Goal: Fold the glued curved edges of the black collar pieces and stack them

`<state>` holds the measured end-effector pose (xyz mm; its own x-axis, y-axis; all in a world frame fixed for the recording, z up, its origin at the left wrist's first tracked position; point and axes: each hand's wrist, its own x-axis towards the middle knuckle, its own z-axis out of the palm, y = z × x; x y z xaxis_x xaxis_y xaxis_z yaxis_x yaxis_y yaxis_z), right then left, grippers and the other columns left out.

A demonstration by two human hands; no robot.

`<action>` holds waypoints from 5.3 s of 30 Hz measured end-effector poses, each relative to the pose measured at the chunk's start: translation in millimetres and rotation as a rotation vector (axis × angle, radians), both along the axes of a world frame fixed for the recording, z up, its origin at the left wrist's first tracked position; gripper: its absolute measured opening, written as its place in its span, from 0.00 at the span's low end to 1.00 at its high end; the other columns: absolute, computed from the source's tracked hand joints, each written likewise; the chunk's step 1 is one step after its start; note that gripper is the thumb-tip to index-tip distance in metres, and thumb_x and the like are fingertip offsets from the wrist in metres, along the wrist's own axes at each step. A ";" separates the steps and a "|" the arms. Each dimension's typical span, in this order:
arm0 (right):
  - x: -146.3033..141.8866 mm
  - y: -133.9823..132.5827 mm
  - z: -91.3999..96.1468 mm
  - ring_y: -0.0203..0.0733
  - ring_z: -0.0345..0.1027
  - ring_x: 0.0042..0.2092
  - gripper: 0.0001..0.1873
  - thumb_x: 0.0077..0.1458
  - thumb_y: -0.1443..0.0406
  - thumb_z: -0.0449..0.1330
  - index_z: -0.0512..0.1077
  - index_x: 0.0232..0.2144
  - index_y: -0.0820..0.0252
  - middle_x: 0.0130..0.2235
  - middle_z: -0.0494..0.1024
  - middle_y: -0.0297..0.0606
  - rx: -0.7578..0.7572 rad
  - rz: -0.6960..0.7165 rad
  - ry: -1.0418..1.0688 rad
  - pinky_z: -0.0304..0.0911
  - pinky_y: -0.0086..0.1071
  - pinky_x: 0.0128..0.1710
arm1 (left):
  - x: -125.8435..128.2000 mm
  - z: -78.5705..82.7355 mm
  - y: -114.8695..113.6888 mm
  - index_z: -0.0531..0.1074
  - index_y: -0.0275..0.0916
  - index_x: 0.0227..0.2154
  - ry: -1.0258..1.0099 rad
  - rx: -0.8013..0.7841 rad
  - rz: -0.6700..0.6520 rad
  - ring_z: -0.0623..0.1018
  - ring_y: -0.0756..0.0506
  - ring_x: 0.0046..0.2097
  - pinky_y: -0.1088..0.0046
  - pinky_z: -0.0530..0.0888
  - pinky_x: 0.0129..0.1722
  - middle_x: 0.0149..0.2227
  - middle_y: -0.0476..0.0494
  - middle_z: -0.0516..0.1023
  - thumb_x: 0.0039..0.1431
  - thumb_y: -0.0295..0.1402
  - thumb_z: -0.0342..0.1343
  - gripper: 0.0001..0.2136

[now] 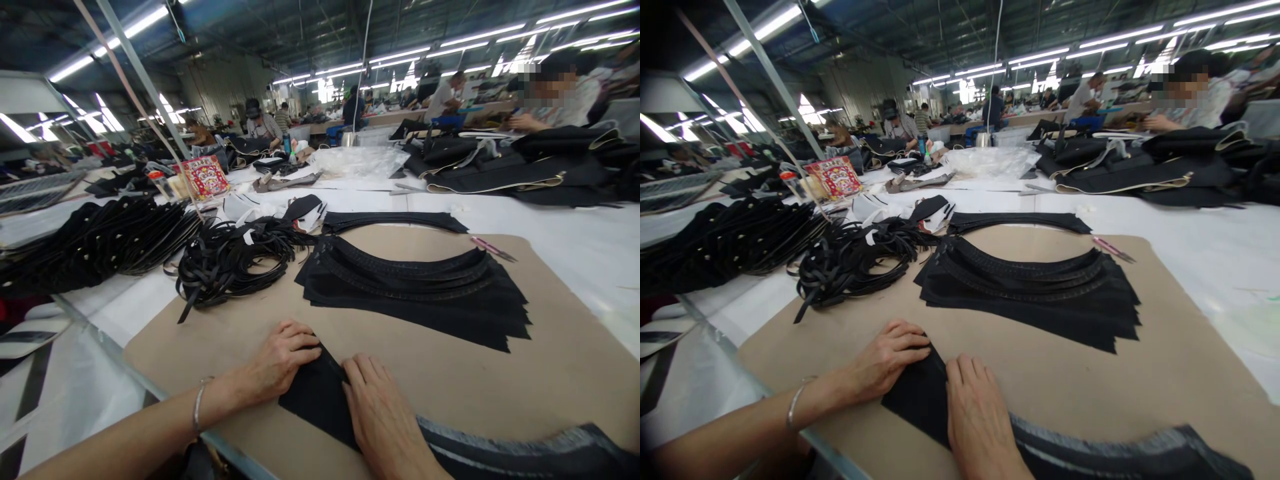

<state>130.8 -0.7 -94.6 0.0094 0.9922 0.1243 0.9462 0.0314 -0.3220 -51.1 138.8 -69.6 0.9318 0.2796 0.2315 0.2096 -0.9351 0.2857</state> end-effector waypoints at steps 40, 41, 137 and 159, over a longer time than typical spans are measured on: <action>43.8 -20.6 35.9 0.41 0.69 0.41 0.08 0.56 0.72 0.55 0.71 0.36 0.59 0.38 0.76 0.36 -0.161 -0.022 0.285 0.59 0.32 0.43 | 75.0 8.1 -63.8 0.77 0.41 0.34 0.058 -0.298 0.168 0.72 0.45 0.40 0.70 0.71 0.42 0.34 0.47 0.74 0.53 0.15 0.49 0.17; 44.0 -20.7 35.9 0.41 0.68 0.40 0.07 0.56 0.72 0.55 0.71 0.36 0.59 0.37 0.76 0.36 -0.161 -0.021 0.283 0.59 0.32 0.42 | 74.8 7.4 -64.9 0.78 0.42 0.34 0.052 -0.289 0.167 0.72 0.45 0.40 0.70 0.71 0.41 0.34 0.46 0.73 0.54 0.15 0.48 0.17; 131.4 -121.4 27.9 0.44 0.62 0.42 0.16 0.58 0.77 0.48 0.71 0.42 0.59 0.40 0.72 0.40 -0.067 0.257 0.142 0.59 0.40 0.45 | 99.2 -0.6 -129.0 0.66 0.45 0.56 0.147 0.000 -0.053 0.68 0.43 0.36 0.66 0.69 0.35 0.34 0.44 0.70 0.61 0.21 0.44 0.23; 92.7 -110.2 27.7 0.43 0.61 0.41 0.11 0.61 0.74 0.49 0.69 0.41 0.60 0.39 0.70 0.39 -0.077 0.270 0.062 0.58 0.39 0.45 | 79.0 1.6 -129.2 0.72 0.43 0.50 0.009 -0.145 -0.002 0.71 0.44 0.44 0.64 0.71 0.45 0.43 0.42 0.73 0.60 0.19 0.45 0.20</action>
<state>223.6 -110.9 -66.9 -0.2517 0.9662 0.0558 0.8852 0.2532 -0.3903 27.9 9.6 -68.0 0.9342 0.3076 0.1806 0.2107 -0.8844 0.4164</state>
